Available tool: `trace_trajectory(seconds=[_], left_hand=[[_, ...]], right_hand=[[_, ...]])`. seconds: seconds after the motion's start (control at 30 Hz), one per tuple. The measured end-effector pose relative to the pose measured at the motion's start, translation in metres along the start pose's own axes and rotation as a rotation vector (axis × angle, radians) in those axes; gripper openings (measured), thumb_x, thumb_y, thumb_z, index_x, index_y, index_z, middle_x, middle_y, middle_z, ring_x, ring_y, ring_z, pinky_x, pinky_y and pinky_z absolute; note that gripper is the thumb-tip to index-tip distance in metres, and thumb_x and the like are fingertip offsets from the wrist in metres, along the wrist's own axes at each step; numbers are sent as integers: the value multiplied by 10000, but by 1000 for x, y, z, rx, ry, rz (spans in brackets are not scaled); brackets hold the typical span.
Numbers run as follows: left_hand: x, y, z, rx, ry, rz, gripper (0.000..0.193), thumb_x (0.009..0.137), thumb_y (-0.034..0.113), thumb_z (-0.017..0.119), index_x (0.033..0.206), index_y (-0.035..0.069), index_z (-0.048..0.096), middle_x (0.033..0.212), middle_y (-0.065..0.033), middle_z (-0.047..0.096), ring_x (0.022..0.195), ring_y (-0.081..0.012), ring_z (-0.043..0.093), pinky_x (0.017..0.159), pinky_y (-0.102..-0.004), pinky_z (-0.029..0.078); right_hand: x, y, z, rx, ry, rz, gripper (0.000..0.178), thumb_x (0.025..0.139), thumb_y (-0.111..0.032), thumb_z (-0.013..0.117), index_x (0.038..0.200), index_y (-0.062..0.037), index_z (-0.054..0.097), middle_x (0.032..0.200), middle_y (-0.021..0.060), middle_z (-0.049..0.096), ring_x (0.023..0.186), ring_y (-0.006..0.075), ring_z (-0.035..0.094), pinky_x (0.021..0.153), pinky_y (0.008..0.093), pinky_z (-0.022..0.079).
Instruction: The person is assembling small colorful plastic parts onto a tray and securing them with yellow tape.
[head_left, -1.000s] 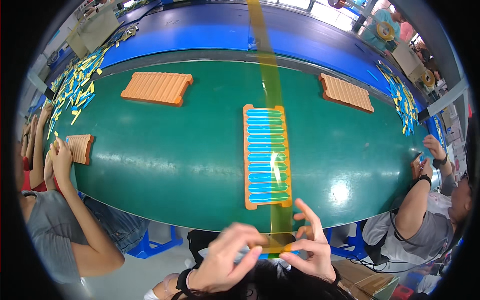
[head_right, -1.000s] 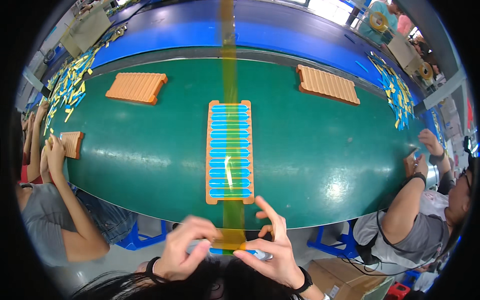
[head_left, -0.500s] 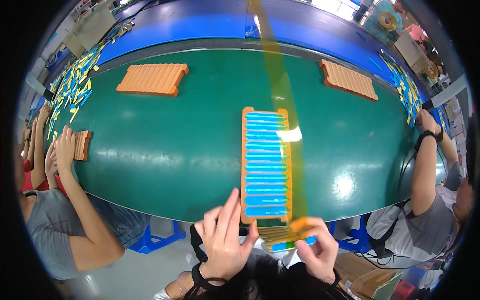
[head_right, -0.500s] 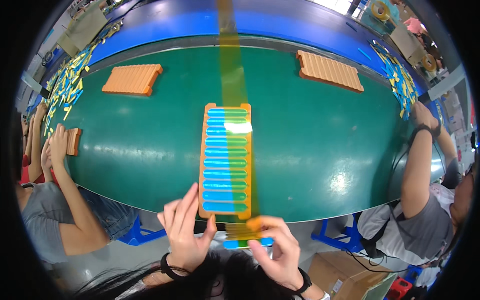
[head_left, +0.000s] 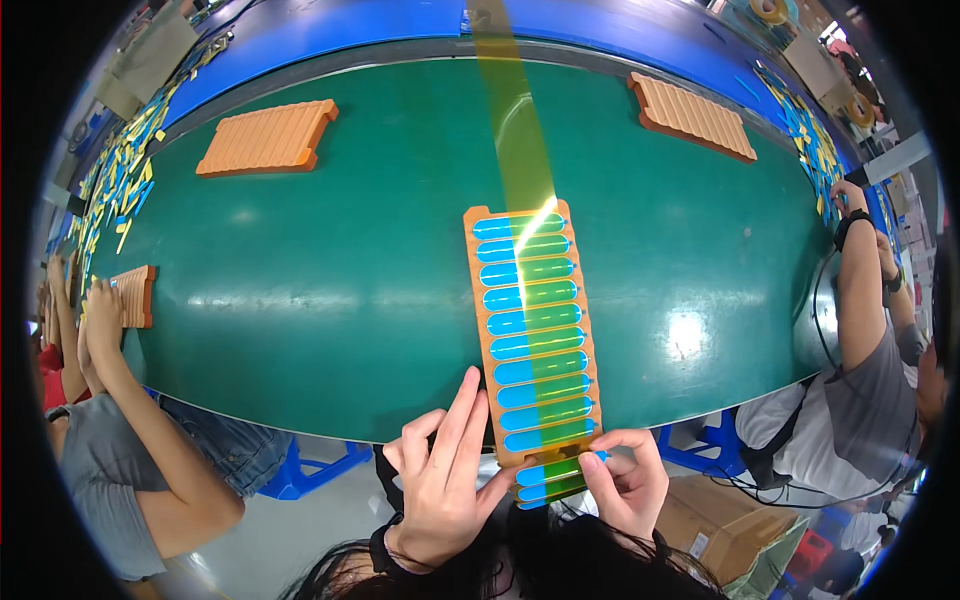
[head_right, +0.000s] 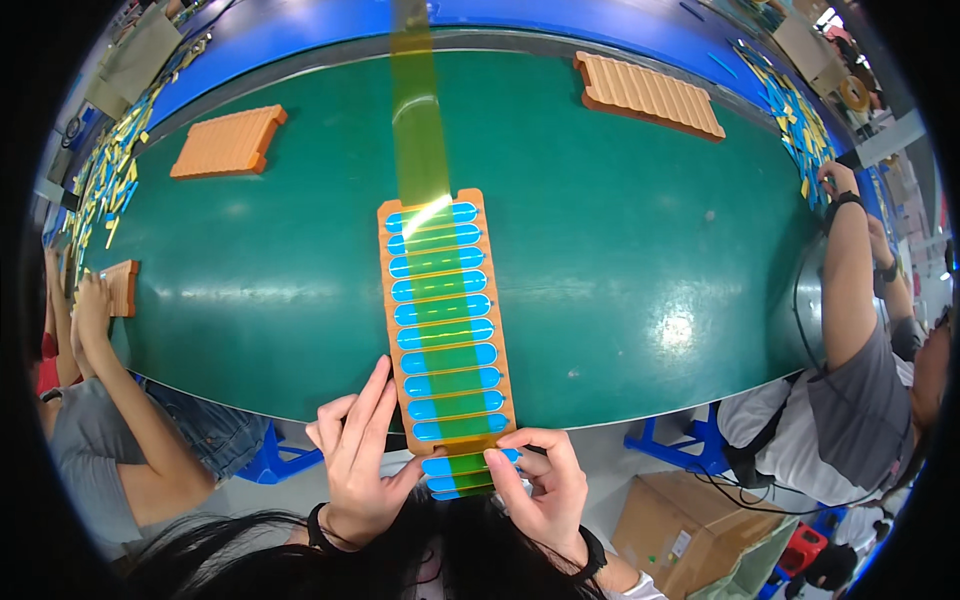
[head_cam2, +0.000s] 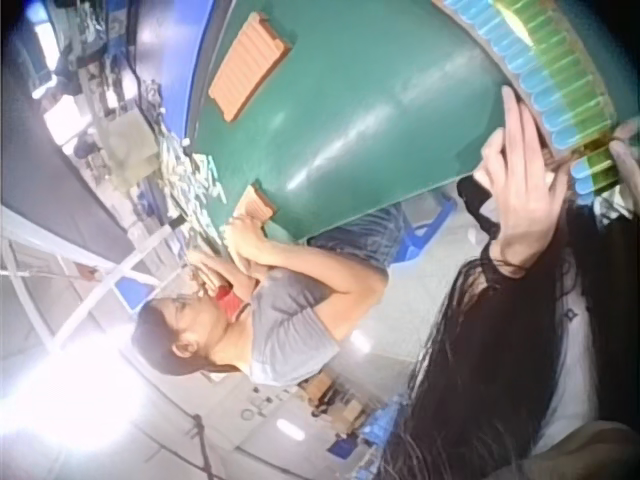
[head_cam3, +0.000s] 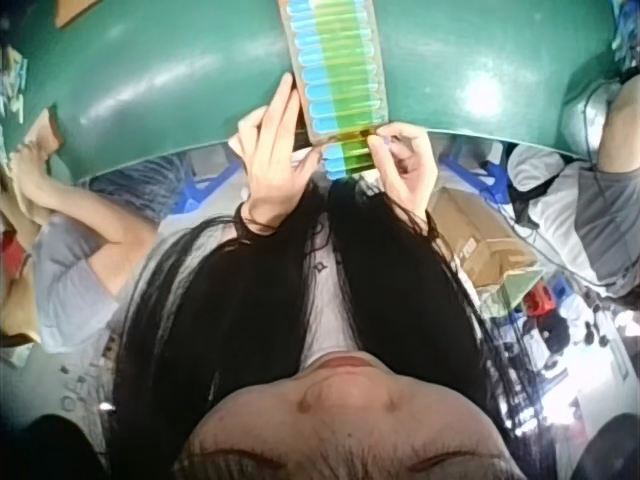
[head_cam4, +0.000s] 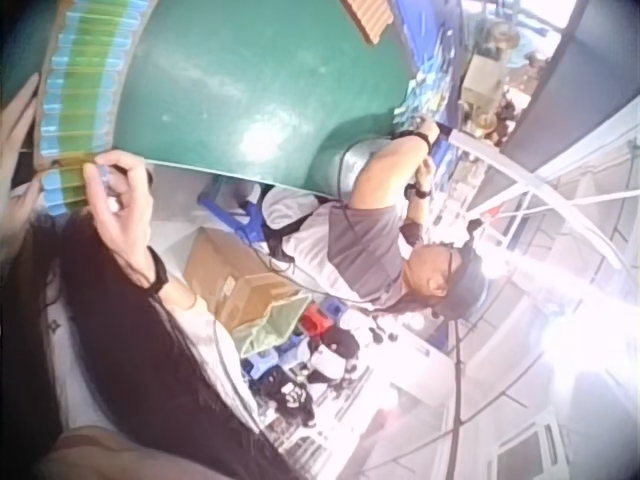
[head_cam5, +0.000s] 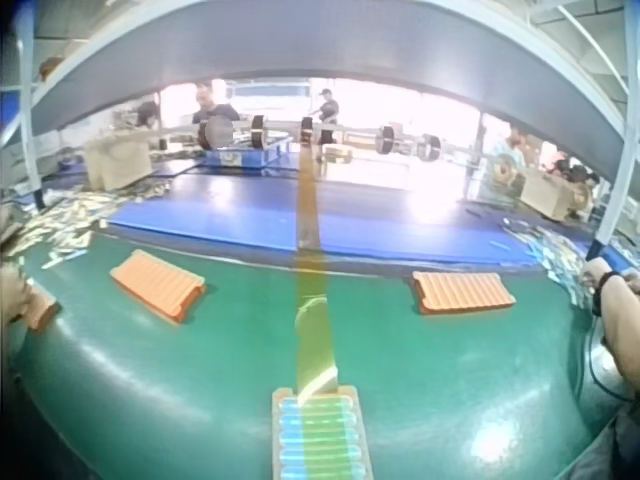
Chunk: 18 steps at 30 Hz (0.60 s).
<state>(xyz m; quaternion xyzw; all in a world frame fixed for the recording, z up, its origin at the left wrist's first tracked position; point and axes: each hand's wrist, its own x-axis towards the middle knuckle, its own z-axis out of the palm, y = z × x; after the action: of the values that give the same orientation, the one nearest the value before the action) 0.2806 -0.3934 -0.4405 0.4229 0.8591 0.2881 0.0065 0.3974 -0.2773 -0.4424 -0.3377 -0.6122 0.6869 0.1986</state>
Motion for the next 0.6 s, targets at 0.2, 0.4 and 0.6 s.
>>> trace_trajectory(seconds=[0.2,0.4,0.6], left_hand=[[5,1,4,9,35,7,649,541,208,743,1079,-79,520,1213,-124,492,854,-194,453,756,-291,276],[6,-1,6,71,46,-2,593,599,243,703,1079,-60,530,1172,-105,528,832,-177,460,750,-291,280],[15,-21,-6,142,143,541,177,729,216,585,877,222,487,1111,160,553,817,-82,360,641,-198,255]], right_hand=[[8,2,6,41,63,-8,298,774,71,577,996,24,384,776,97,606,671,46,561,536,141,403],[10,0,7,92,93,51,307,772,68,582,942,-2,336,758,124,617,633,55,563,509,136,388],[10,1,8,17,115,36,316,762,50,605,920,-6,337,696,92,622,625,38,547,509,125,363]])
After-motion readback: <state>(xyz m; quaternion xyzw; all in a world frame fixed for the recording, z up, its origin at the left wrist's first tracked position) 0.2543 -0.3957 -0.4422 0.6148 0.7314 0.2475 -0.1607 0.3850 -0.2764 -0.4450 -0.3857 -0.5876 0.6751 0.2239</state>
